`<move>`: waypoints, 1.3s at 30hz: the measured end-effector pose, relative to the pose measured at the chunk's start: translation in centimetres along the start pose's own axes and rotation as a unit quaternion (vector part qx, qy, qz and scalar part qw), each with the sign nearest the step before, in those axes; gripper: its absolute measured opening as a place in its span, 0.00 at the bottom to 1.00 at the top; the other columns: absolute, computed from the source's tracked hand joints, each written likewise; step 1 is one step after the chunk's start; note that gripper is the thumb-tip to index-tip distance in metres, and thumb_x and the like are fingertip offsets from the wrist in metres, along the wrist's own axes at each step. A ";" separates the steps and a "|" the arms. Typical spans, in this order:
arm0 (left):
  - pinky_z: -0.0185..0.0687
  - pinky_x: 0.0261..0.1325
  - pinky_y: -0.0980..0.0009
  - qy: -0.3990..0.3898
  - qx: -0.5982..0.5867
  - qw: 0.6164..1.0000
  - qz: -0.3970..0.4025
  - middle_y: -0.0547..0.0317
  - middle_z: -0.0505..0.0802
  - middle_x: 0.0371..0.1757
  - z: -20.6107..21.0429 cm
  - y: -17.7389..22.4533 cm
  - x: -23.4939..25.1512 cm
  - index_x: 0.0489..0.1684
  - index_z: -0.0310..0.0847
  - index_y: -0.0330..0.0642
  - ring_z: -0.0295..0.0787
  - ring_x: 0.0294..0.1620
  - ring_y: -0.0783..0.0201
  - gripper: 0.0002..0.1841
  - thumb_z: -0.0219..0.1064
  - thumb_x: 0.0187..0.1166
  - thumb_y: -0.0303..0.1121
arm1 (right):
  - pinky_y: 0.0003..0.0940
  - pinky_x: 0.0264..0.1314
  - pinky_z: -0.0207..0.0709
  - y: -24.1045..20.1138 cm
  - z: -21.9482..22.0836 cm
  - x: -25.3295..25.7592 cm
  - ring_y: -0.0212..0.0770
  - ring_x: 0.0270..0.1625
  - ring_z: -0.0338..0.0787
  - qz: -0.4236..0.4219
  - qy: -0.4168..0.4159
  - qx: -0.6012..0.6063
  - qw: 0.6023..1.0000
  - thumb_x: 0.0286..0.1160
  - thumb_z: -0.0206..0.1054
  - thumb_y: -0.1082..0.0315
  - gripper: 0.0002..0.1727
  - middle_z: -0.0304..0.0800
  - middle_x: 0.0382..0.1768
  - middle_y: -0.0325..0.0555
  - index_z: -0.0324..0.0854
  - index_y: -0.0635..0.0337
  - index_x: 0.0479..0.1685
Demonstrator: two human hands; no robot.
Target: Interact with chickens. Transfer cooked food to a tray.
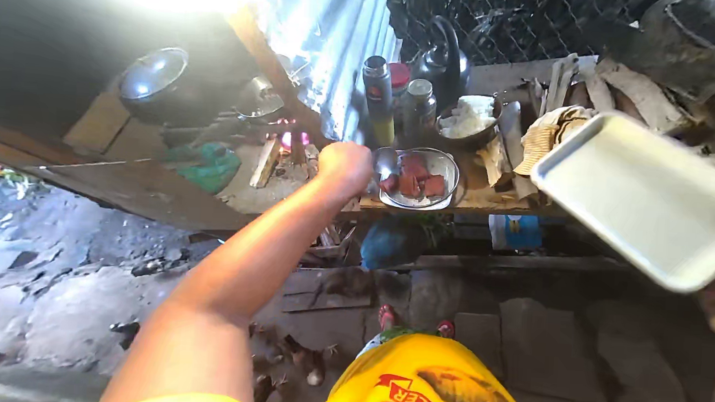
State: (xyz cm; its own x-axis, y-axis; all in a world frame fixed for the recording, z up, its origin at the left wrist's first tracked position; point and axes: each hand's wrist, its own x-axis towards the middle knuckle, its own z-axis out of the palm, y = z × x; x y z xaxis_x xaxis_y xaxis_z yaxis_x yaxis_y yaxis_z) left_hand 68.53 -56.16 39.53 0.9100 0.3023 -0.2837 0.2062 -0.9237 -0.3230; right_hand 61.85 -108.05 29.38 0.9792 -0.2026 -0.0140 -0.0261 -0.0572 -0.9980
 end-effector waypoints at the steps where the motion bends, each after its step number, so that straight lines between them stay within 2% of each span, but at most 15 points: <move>1: 0.81 0.39 0.32 -0.001 0.012 1.000 0.009 0.34 0.92 0.42 -0.6 0.5 0.5 0.34 0.87 0.33 0.90 0.48 0.31 0.09 0.67 0.77 0.31 | 0.27 0.39 0.91 0.7 1.3 -1.6 0.25 0.35 0.92 0.028 0.020 -0.022 0.999 0.87 0.54 0.63 0.14 0.90 0.38 0.27 0.75 0.56 0.64; 3: 0.81 0.40 0.32 -0.007 0.035 0.999 0.022 0.33 0.92 0.44 -1.5 1.6 1.5 0.36 0.87 0.32 0.90 0.49 0.31 0.09 0.67 0.77 0.30 | 0.25 0.40 0.91 1.9 3.2 -4.8 0.23 0.37 0.92 0.047 0.017 -0.043 0.998 0.82 0.56 0.62 0.18 0.89 0.40 0.26 0.74 0.58 0.66; 7: 0.82 0.43 0.34 -0.033 0.097 0.994 0.026 0.31 0.90 0.48 -2.5 4.8 3.4 0.39 0.87 0.29 0.89 0.53 0.31 0.10 0.67 0.78 0.30 | 0.26 0.40 0.91 5.0 5.3 -9.0 0.24 0.38 0.93 0.066 0.009 -0.010 0.998 0.75 0.59 0.62 0.20 0.90 0.40 0.28 0.76 0.61 0.63; 12: 0.82 0.40 0.38 -0.035 0.161 0.985 0.044 0.33 0.90 0.47 -1.5 7.3 5.3 0.39 0.86 0.28 0.89 0.51 0.34 0.12 0.69 0.76 0.33 | 0.27 0.42 0.92 7.7 6.6 -12.1 0.25 0.41 0.93 0.092 0.029 0.015 0.995 0.73 0.62 0.60 0.23 0.91 0.43 0.31 0.76 0.62 0.65; 16: 0.81 0.37 0.40 -0.028 0.195 0.979 0.044 0.32 0.89 0.44 -2.1 7.9 5.2 0.38 0.84 0.26 0.89 0.48 0.34 0.11 0.65 0.80 0.31 | 0.26 0.47 0.91 8.5 6.3 -13.5 0.25 0.43 0.93 0.099 0.042 0.031 0.994 0.74 0.61 0.62 0.22 0.91 0.44 0.30 0.76 0.61 0.65; 20: 0.82 0.38 0.39 -0.029 0.190 0.980 0.052 0.32 0.90 0.45 -1.9 7.5 5.3 0.38 0.84 0.27 0.89 0.48 0.34 0.11 0.66 0.79 0.31 | 0.26 0.40 0.91 8.7 6.1 -13.5 0.26 0.39 0.93 0.100 0.055 0.034 0.993 0.73 0.61 0.62 0.20 0.90 0.41 0.29 0.76 0.60 0.62; 23: 0.82 0.38 0.41 -0.035 0.196 0.978 0.057 0.34 0.90 0.45 -1.5 7.5 5.0 0.39 0.85 0.28 0.89 0.49 0.35 0.11 0.66 0.79 0.31 | 0.26 0.43 0.91 8.5 6.0 -13.4 0.25 0.41 0.93 0.096 0.058 0.027 0.993 0.73 0.61 0.62 0.23 0.90 0.44 0.31 0.74 0.62 0.66; 26: 0.82 0.40 0.38 -0.042 0.195 0.978 0.064 0.32 0.90 0.46 -2.4 7.3 4.2 0.39 0.85 0.28 0.89 0.50 0.34 0.12 0.67 0.79 0.33 | 0.27 0.50 0.90 8.2 6.0 -13.1 0.26 0.47 0.92 0.097 0.050 0.018 0.994 0.74 0.61 0.62 0.27 0.89 0.50 0.35 0.71 0.66 0.71; 28: 0.82 0.39 0.38 -0.054 0.207 0.975 0.057 0.33 0.90 0.45 -3.0 7.2 4.2 0.38 0.85 0.29 0.89 0.50 0.35 0.15 0.72 0.76 0.38 | 0.27 0.50 0.91 8.3 6.2 -12.7 0.26 0.47 0.93 0.094 0.047 0.020 0.994 0.75 0.60 0.62 0.26 0.89 0.49 0.36 0.72 0.65 0.70; 30: 0.81 0.41 0.36 -0.069 0.192 0.978 0.052 0.33 0.90 0.47 -3.5 6.6 4.5 0.38 0.86 0.30 0.89 0.51 0.34 0.16 0.75 0.72 0.39 | 0.28 0.49 0.91 8.5 6.7 -12.4 0.27 0.46 0.93 0.084 0.043 0.026 0.995 0.74 0.60 0.63 0.24 0.90 0.48 0.35 0.73 0.65 0.68; 32: 0.79 0.44 0.32 -0.081 0.158 0.983 0.056 0.33 0.90 0.46 -4.0 5.5 4.9 0.34 0.87 0.32 0.88 0.52 0.33 0.16 0.75 0.72 0.40 | 0.29 0.48 0.92 8.6 7.1 -12.3 0.28 0.45 0.94 0.081 0.041 0.038 0.995 0.75 0.60 0.63 0.24 0.90 0.47 0.35 0.73 0.65 0.68; 35: 0.76 0.43 0.32 -0.110 0.120 0.985 0.056 0.37 0.90 0.39 -4.3 4.0 4.7 0.26 0.85 0.35 0.88 0.45 0.36 0.16 0.72 0.73 0.42 | 0.28 0.45 0.92 8.6 7.5 -12.5 0.28 0.43 0.94 0.083 0.045 0.044 0.995 0.74 0.60 0.63 0.23 0.90 0.45 0.35 0.74 0.65 0.66; 39: 0.77 0.41 0.29 -0.114 0.054 0.991 0.048 0.36 0.90 0.37 -2.1 0.9 4.6 0.24 0.82 0.35 0.89 0.44 0.35 0.17 0.69 0.74 0.42 | 0.28 0.44 0.92 8.7 8.0 -12.4 0.28 0.42 0.94 0.085 0.039 0.046 0.995 0.75 0.60 0.63 0.22 0.90 0.44 0.35 0.74 0.64 0.66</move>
State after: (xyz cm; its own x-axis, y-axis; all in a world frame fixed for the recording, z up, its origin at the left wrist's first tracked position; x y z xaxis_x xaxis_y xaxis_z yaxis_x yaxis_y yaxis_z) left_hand 73.69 -56.10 39.86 0.8160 0.2719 -0.5100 0.0725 -0.9236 -0.3764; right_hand 51.12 -98.24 20.38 0.9434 -0.2773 -0.1817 -0.1681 0.0724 -0.9831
